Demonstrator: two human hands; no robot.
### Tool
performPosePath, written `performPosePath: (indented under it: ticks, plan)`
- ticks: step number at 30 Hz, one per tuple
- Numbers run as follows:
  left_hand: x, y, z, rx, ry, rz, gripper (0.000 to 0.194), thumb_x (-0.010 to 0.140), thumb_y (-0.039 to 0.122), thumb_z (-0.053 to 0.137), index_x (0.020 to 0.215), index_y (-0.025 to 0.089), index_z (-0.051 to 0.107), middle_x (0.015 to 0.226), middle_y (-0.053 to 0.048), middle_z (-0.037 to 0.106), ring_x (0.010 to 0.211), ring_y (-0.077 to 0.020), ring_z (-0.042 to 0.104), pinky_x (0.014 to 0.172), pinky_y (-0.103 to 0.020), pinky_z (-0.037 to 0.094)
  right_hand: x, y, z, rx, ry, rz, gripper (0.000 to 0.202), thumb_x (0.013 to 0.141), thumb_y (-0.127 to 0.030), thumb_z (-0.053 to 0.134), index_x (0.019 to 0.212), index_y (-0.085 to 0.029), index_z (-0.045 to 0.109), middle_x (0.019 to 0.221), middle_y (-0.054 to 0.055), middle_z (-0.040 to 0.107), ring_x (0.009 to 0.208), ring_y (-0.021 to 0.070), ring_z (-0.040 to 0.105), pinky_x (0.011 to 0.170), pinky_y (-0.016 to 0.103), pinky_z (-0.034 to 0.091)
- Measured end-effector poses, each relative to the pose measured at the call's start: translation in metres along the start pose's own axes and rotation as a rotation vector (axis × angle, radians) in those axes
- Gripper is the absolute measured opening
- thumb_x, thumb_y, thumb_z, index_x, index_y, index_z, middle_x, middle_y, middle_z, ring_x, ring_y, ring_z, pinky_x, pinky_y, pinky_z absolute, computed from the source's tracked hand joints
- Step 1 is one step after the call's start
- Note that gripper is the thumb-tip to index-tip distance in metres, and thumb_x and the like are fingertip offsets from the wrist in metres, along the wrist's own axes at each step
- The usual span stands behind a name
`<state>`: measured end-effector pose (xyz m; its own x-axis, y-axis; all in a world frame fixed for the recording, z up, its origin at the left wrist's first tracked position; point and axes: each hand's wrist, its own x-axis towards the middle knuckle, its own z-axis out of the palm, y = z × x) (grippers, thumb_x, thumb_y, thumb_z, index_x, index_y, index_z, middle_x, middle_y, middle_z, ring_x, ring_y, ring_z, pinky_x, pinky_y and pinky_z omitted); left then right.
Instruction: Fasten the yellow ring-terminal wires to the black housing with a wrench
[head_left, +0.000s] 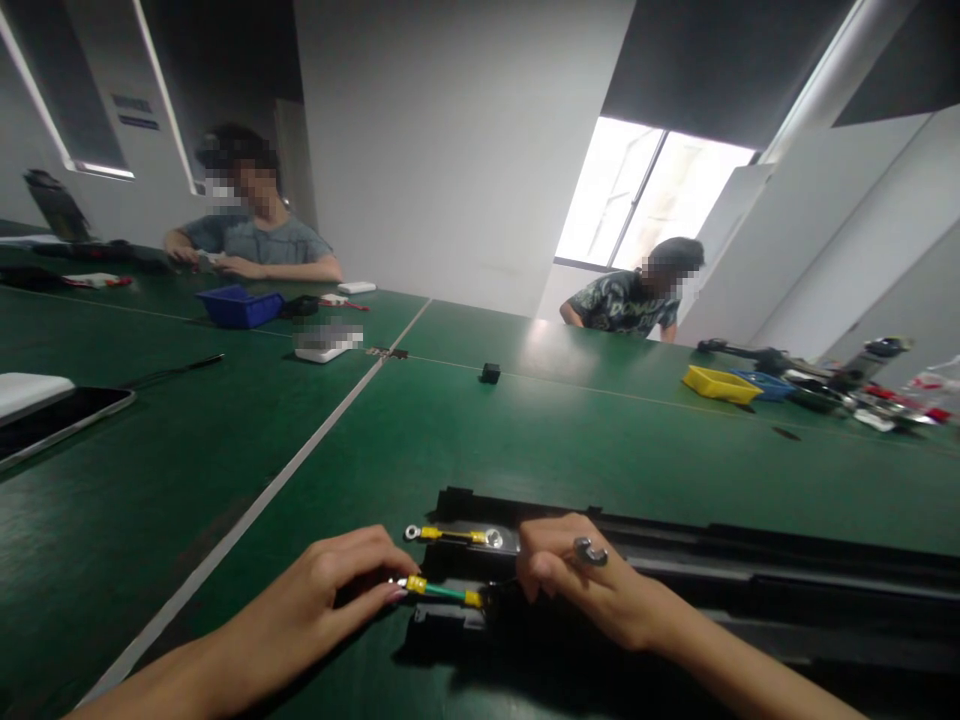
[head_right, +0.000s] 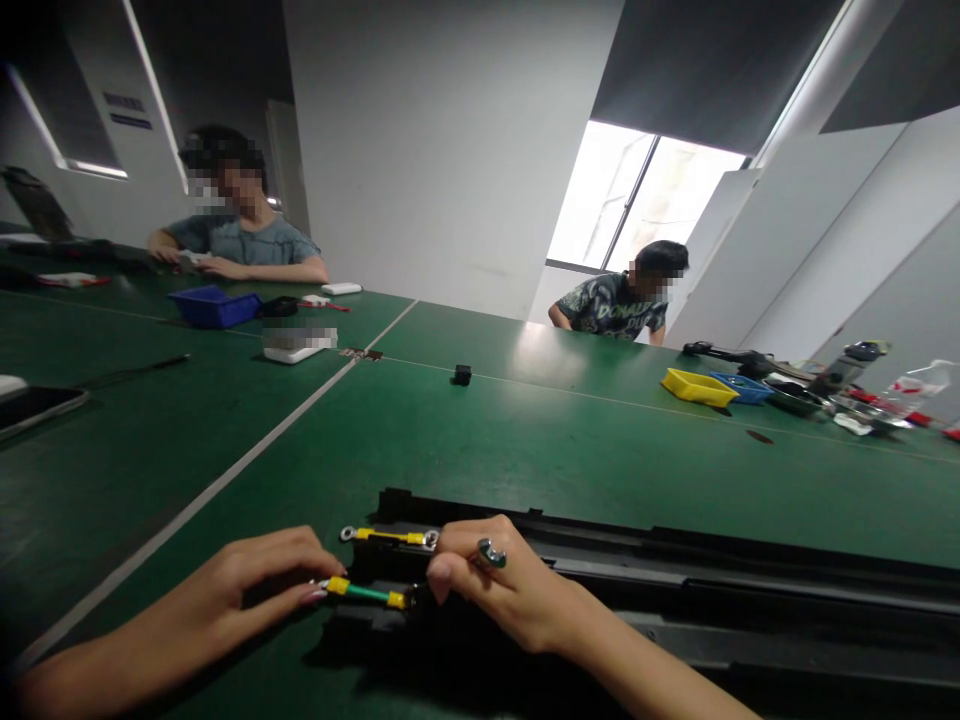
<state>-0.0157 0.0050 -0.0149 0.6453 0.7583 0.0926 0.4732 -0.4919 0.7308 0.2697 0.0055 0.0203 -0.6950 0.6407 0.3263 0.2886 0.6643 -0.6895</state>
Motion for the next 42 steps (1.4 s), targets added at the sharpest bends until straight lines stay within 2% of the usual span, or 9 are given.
performPosePath:
  ticks: [5, 13, 24, 35, 42]
  plan:
    - [-0.001, -0.001, 0.000, -0.004, -0.003, 0.011, 0.016, 0.095, 0.022, 0.052, 0.102, 0.025, 0.066, 0.096, 0.001, 0.064, 0.088, -0.0158, 0.061, 0.078, -0.022, 0.045, -0.001, 0.000, 0.001, 0.009, 0.006, 0.000, 0.055, 0.100, -0.048, 0.030, 0.068, -0.014, 0.059, 0.062, 0.000, 0.050, 0.060, 0.0105, 0.048, 0.059, 0.022, 0.037]
    - [-0.001, -0.001, 0.000, -0.006, -0.013, 0.003, 0.016, 0.096, 0.023, 0.051, 0.103, 0.025, 0.065, 0.097, 0.001, 0.064, 0.089, -0.0157, 0.061, 0.078, -0.022, 0.044, -0.002, -0.001, 0.001, -0.018, 0.109, 0.050, 0.059, 0.100, -0.049, 0.029, 0.063, -0.013, 0.058, 0.059, 0.000, 0.048, 0.054, 0.0099, 0.046, 0.054, 0.022, 0.035]
    - [-0.001, 0.008, -0.003, -0.021, 0.024, 0.028, 0.016, 0.095, 0.022, 0.053, 0.101, 0.021, 0.067, 0.096, -0.002, 0.065, 0.087, -0.0160, 0.061, 0.077, -0.023, 0.044, -0.001, 0.001, 0.002, -0.032, 0.040, 0.006, 0.055, 0.101, -0.047, 0.028, 0.067, -0.014, 0.057, 0.062, -0.001, 0.049, 0.057, 0.0097, 0.046, 0.057, 0.021, 0.036]
    - [-0.001, 0.012, -0.005, 0.030, 0.035, 0.005, 0.017, 0.094, 0.021, 0.053, 0.101, 0.019, 0.068, 0.094, -0.004, 0.065, 0.084, -0.0174, 0.060, 0.076, -0.025, 0.044, 0.000, -0.002, 0.002, -0.018, 0.019, 0.077, 0.058, 0.100, -0.051, 0.027, 0.067, -0.014, 0.058, 0.063, 0.000, 0.048, 0.057, 0.0107, 0.046, 0.056, 0.022, 0.037]
    - [-0.001, 0.014, -0.004, 0.043, 0.037, 0.016, 0.017, 0.094, 0.024, 0.053, 0.099, 0.018, 0.069, 0.093, -0.004, 0.065, 0.086, -0.0179, 0.060, 0.078, -0.026, 0.044, 0.002, -0.006, 0.001, 0.018, 0.003, 0.067, 0.059, 0.098, -0.054, 0.028, 0.066, -0.014, 0.058, 0.061, 0.000, 0.048, 0.057, 0.0110, 0.046, 0.058, 0.022, 0.038]
